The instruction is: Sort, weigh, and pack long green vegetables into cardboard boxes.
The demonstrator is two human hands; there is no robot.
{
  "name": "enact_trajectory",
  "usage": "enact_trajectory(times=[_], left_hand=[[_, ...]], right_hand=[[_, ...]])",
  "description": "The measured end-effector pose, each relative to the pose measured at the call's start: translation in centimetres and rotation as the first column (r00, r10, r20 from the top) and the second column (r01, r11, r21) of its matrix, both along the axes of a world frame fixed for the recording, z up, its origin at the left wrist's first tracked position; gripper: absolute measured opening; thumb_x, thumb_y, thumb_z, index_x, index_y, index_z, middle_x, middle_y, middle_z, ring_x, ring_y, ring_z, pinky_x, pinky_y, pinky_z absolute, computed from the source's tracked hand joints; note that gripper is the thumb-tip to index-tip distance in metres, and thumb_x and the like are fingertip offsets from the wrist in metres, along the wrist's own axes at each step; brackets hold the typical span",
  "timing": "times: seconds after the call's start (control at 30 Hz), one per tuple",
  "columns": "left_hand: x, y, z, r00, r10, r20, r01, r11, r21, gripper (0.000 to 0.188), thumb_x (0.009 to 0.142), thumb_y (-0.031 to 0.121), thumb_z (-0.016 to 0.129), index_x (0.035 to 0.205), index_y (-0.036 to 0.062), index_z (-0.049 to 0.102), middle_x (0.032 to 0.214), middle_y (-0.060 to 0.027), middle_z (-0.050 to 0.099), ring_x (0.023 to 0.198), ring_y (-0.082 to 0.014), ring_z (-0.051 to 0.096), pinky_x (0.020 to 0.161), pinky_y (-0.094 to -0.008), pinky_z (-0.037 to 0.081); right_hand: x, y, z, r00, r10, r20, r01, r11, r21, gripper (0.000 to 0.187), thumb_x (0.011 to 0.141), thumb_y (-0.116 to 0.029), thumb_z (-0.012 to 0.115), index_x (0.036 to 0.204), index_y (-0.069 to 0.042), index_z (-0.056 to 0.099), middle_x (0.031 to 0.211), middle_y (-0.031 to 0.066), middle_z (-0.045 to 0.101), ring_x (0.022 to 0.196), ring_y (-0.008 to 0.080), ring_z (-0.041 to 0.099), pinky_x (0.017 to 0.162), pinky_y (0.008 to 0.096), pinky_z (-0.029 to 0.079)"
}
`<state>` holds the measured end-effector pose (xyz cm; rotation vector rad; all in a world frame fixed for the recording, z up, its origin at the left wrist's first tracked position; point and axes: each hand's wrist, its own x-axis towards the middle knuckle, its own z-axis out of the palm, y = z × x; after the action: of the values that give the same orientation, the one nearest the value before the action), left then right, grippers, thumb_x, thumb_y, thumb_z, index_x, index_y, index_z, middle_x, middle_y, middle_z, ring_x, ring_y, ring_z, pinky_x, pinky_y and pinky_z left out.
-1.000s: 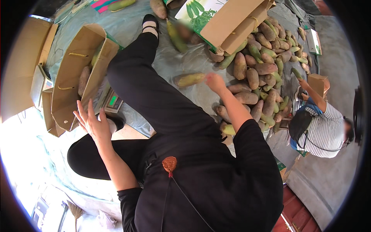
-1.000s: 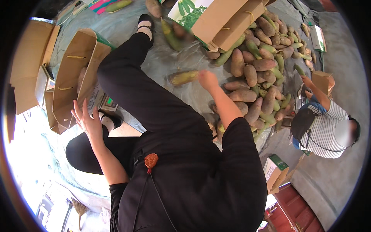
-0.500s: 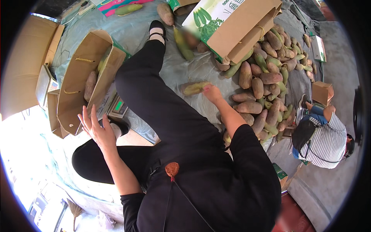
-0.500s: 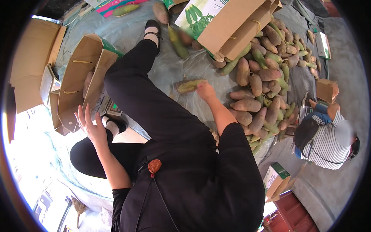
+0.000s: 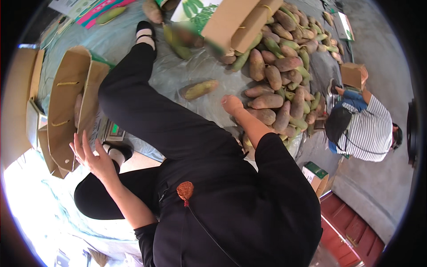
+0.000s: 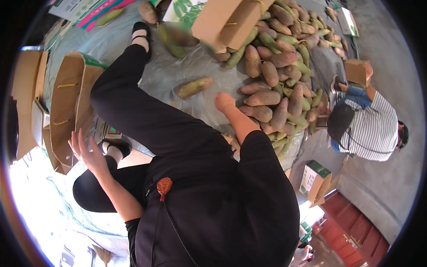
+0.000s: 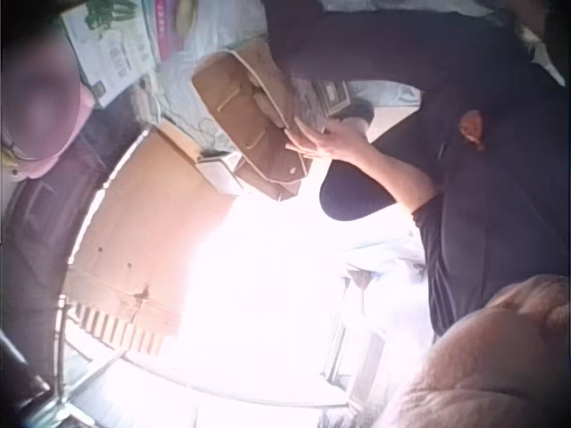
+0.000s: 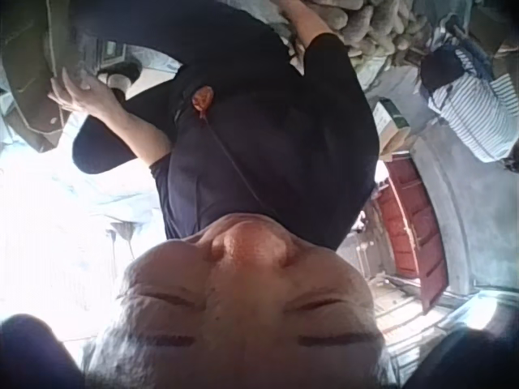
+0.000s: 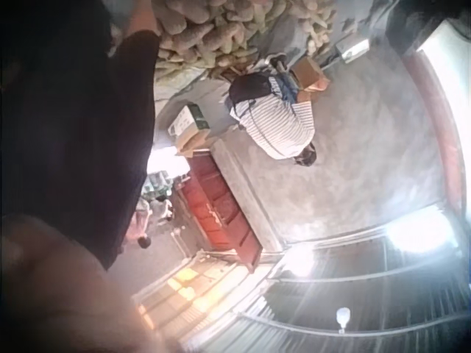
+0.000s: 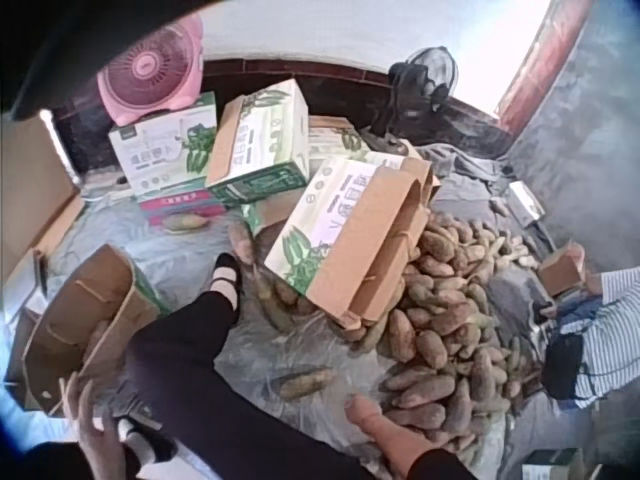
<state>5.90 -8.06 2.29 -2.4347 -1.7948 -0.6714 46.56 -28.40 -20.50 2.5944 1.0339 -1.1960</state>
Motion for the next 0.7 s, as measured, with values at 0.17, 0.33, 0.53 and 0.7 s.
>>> enact_trajectory(times=[0.17,0.33,0.53,0.7], left_hand=[[0.5,-0.4,0.1,1.000,-0.010,0.009,0.010,1.000,0.001,0.037,0.086,0.009,0.059,0.123,0.0098,0.060,0.138,-0.0103,0.048,0.134,-0.0406,0.034,0.106,-0.0524,0.032],[0.4,-0.8,0.1,1.000,-0.015,0.024,0.015,1.000,-0.009,0.036,0.087,0.009,0.059,0.123,0.0098,0.060,0.138,-0.0104,0.048,0.134,-0.0400,0.034,0.106,-0.0527,0.032],[0.1,-0.6,0.0,1.000,-0.009,0.029,0.009,1.000,-0.001,0.034,0.088,0.008,0.059,0.122,0.0105,0.062,0.136,-0.0093,0.050,0.134,-0.0376,0.035,0.106,-0.0495,0.034],[0.6,-0.8,0.6,0.998,0.003,0.061,-0.003,1.000,-0.004,0.033,0.089,0.008,0.058,0.121,0.0103,0.062,0.134,-0.0096,0.051,0.133,-0.0361,0.037,0.105,-0.0485,0.035]], right_hand=[[0.4,-4.6,-1.1,0.996,-0.073,-0.059,0.078,0.993,0.089,0.035,0.078,-0.011,0.060,0.113,-0.013,0.062,0.112,0.0179,0.063,0.105,0.0342,0.060,0.090,0.0411,0.048],[0.5,-6.3,-0.3,0.976,-0.130,-0.173,0.128,0.992,-0.023,0.035,0.076,-0.014,0.064,0.111,-0.013,0.063,0.109,0.0168,0.065,0.105,0.0334,0.060,0.089,0.0399,0.048],[6.1,-8.0,2.6,0.978,-0.173,-0.112,0.183,0.979,0.086,0.030,0.075,-0.018,0.068,0.103,-0.005,0.068,0.092,0.0153,0.069,0.090,0.0275,0.067,0.079,0.0333,0.051],[7.6,-8.8,5.7,0.965,0.252,0.070,-0.250,0.968,-0.031,0.036,0.074,-0.024,0.071,0.105,-0.008,0.067,0.100,0.0157,0.067,0.094,0.0291,0.065,0.083,0.0357,0.050]])
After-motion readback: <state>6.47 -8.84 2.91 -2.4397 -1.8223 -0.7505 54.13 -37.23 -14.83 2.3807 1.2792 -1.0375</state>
